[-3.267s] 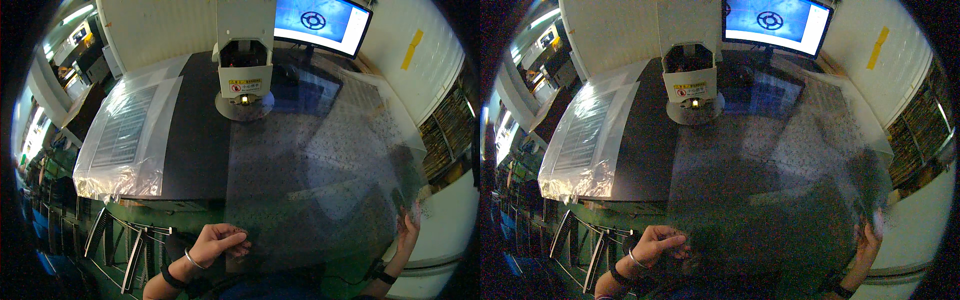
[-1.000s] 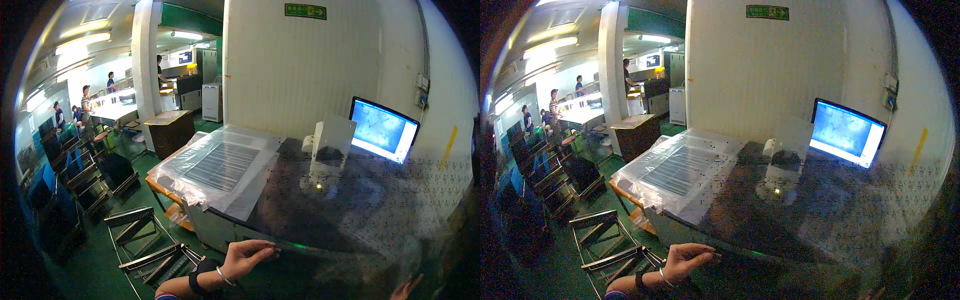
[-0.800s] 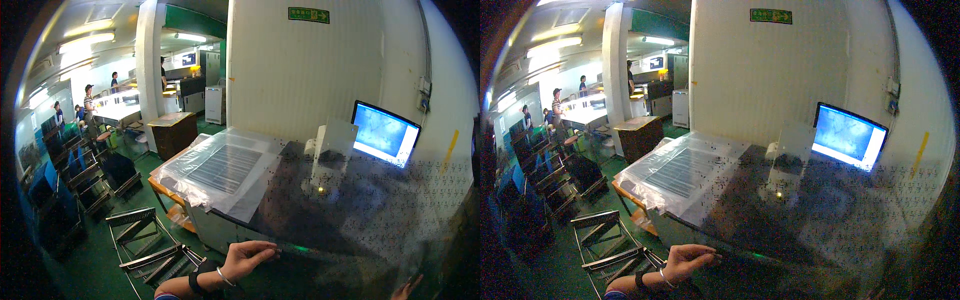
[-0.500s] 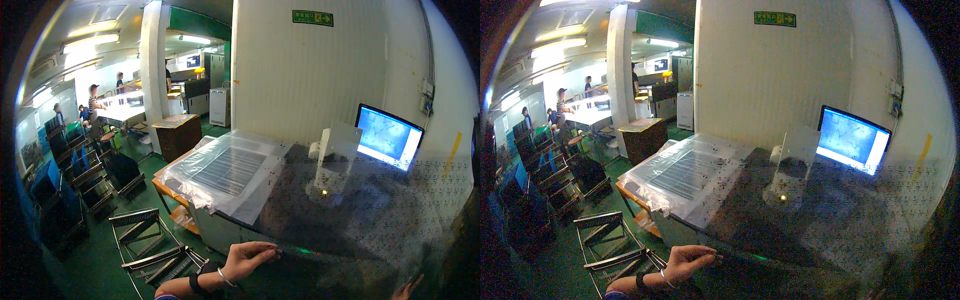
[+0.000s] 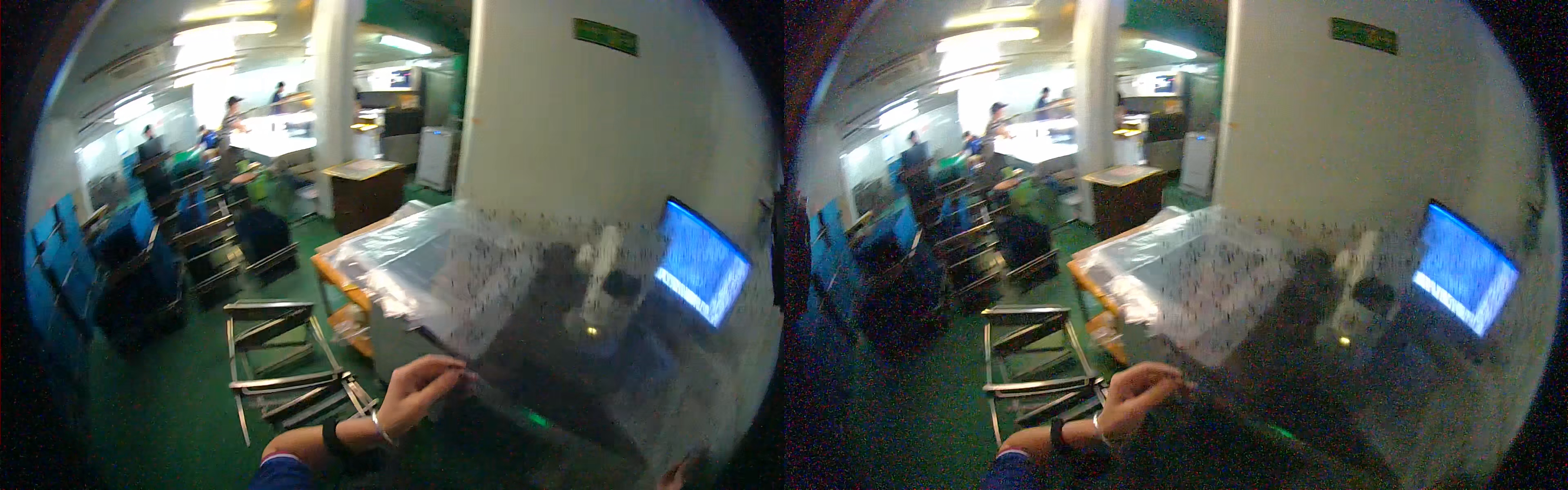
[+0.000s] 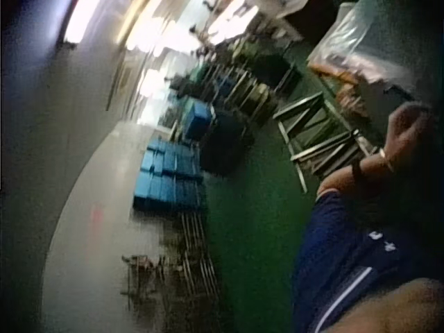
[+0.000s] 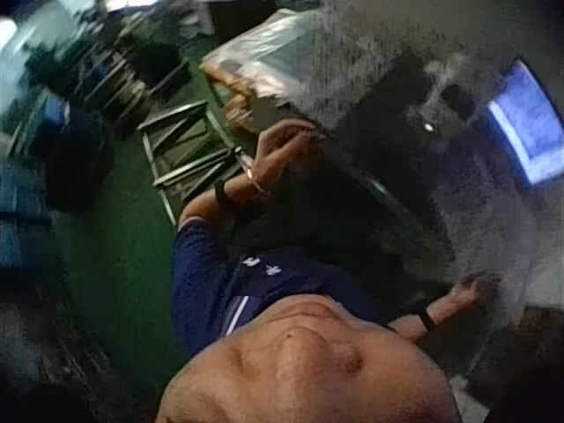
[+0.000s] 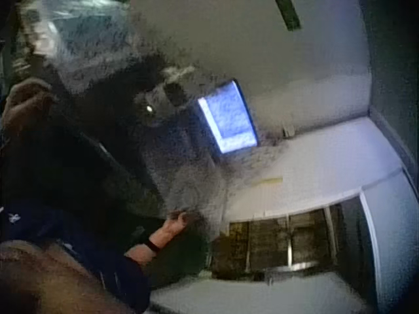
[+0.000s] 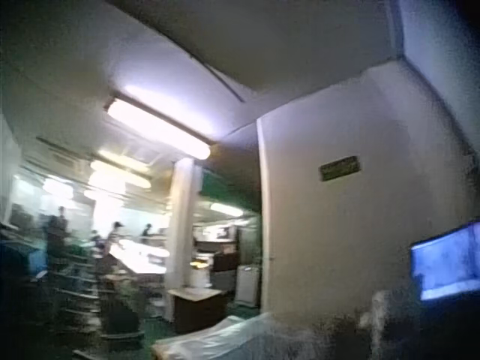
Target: Inspecting and organizing transparent printed circuit sheets using a magnification device and backlight.
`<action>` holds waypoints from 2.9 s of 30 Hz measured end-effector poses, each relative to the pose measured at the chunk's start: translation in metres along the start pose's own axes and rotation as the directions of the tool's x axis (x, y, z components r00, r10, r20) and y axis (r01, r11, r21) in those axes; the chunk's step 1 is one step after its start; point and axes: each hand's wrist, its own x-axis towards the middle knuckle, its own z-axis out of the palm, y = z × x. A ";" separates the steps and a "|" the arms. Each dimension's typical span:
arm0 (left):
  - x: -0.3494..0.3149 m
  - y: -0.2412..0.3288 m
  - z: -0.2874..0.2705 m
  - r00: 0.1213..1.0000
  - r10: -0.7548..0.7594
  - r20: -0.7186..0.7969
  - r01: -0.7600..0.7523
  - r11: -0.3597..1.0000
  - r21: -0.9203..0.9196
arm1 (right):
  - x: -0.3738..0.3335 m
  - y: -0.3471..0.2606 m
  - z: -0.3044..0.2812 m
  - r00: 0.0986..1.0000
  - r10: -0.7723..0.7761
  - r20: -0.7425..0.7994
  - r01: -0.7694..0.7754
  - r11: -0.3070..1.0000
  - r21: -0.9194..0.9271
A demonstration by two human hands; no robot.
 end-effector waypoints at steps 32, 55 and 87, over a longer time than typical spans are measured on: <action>0.069 -0.141 -0.044 0.766 -0.260 -0.587 0.031 0.928 -0.371 | -0.095 0.165 0.297 0.037 0.256 0.966 0.826 0.536 -0.174; 0.101 -0.139 -0.001 0.931 0.224 0.289 -0.311 0.073 0.947 | -0.098 0.162 0.299 0.151 0.273 0.950 0.789 0.546 -0.282; 0.134 -0.146 -0.004 0.970 -0.060 0.235 -0.236 -0.011 0.972 | -0.153 0.014 0.279 -0.375 -0.626 0.683 -0.828 0.558 0.057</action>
